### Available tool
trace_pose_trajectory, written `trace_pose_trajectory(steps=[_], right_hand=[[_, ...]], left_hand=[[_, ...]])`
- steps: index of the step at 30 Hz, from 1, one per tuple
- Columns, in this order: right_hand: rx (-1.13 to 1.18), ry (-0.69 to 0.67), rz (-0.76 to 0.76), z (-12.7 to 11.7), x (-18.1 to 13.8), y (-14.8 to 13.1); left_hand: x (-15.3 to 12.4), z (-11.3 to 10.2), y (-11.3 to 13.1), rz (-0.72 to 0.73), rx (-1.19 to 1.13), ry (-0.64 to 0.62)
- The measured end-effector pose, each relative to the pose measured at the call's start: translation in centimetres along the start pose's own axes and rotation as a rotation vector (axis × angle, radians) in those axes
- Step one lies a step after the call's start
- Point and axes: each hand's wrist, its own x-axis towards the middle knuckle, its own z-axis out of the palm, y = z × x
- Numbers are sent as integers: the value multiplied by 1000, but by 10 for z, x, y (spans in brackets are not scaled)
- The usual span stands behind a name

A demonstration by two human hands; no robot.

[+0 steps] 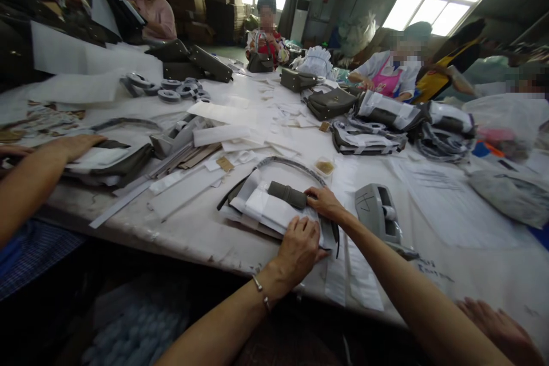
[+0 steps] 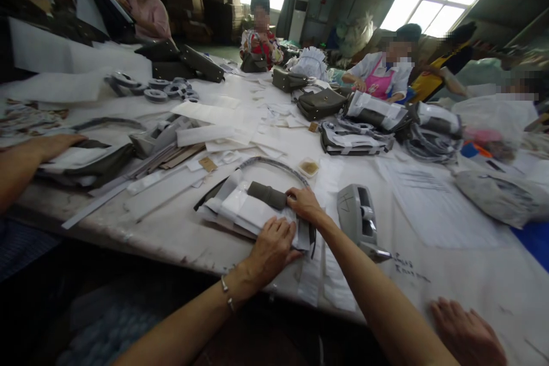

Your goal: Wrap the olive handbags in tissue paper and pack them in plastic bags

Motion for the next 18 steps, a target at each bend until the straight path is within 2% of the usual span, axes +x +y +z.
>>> trace_pose_trajectory(steps=[4,7,9,12,15,18], right_hand=[[61,-73,-37,-9,5,7],[72,-32,-14,-16,5,-2],[84,28,-19,-17,3,-16],[96,137,-44,-5,-5,-38],[-18,230,-50,17,-15,-46],[-143,256,-64,36,-21,-39]], left_hand=[[3,-10,2,11,-22,-31],[12,-37,-8,71,-98,-87],[19,-60,-29,68,-124,-64],[28,-85,-78,-79,-10,-9],[27,-87,-127,-215,101,-151],[24,-79,-149,-261,124,-229]])
